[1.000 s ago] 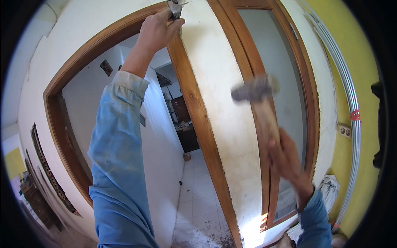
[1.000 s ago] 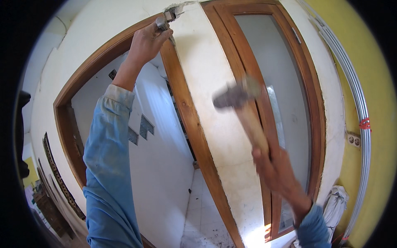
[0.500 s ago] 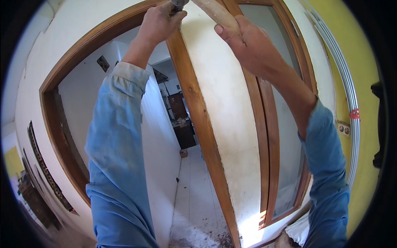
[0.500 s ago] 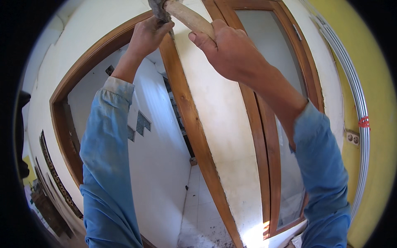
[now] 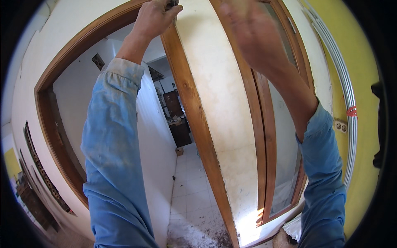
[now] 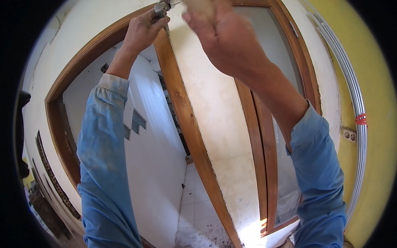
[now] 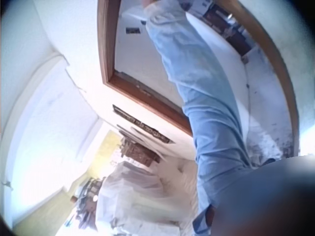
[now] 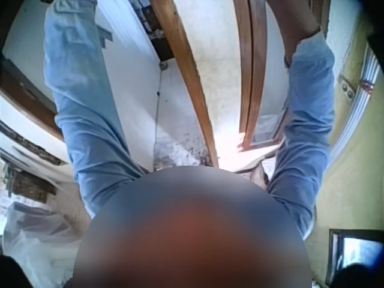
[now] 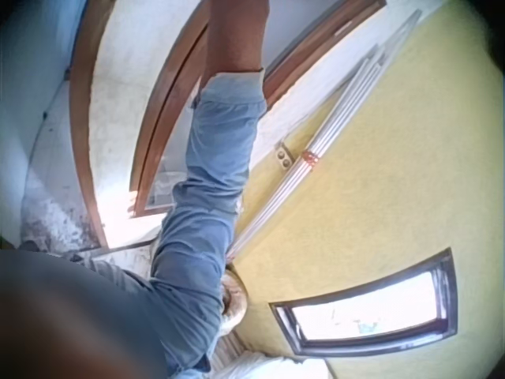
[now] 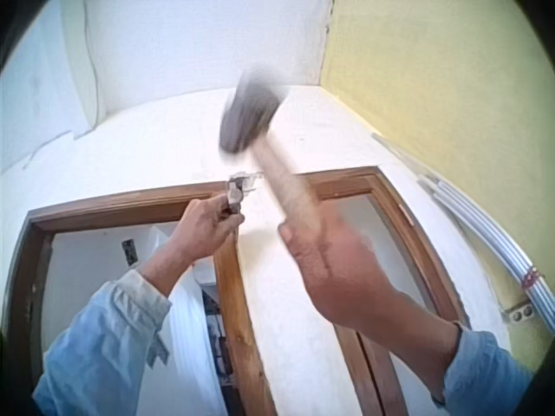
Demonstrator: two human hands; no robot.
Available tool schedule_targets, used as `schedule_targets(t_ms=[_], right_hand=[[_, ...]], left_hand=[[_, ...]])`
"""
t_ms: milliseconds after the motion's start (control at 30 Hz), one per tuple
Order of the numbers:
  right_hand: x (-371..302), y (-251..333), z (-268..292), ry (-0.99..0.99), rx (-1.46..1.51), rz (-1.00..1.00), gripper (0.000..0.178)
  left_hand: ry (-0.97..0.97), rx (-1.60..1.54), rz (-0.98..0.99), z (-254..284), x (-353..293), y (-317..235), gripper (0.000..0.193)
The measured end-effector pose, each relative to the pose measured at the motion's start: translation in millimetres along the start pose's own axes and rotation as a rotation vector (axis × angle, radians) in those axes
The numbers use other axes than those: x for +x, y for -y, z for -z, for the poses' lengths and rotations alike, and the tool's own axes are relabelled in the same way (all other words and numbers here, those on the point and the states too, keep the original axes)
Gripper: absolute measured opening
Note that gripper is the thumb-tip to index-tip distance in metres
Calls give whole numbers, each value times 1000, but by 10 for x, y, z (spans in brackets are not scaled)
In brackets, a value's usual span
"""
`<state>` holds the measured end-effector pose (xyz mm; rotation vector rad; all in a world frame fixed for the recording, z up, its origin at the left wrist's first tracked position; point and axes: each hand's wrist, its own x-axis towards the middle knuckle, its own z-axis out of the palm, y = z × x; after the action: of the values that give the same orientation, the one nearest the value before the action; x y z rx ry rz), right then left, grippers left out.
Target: The person is installing a wooden door frame by hammering nails into the wall. They use a hammer and nail to secure the frame, adjusting its position as needed.
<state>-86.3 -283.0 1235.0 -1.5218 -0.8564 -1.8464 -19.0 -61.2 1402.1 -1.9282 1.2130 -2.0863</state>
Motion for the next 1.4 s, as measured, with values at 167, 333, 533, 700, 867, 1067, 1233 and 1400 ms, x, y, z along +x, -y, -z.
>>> schedule_targets(t_ms=[167, 333, 533, 700, 867, 1067, 1233, 1400], right_hand=[[-76, -85, -22, 83, -75, -47, 62], [-29, 16, 55, -93, 31, 109, 54], [-71, 23, -119, -154, 161, -13, 46], [-169, -98, -69, 155, 82, -243, 44], [-288, -145, -143, -28, 331, -248, 50], [-261, -209, -254, -96, 297, -246, 47], [-267, -229, -108, 148, 289, -385, 44], [-403, -166, -187, -76, 410, -345, 45]], left_hand=[[-7, 2, 9, 22, 1, -27, 39], [-47, 46, -48, -18, -5, -24, 37], [-67, -37, -47, -29, -20, -63, 31], [-74, -121, -6, 3, -55, -142, 26], [-74, -133, 32, 7, -83, -179, 27], [-87, -123, 25, -27, -103, -203, 25], [-99, -102, -22, -53, -106, -195, 24], [-113, -110, -6, -89, -111, -183, 23]])
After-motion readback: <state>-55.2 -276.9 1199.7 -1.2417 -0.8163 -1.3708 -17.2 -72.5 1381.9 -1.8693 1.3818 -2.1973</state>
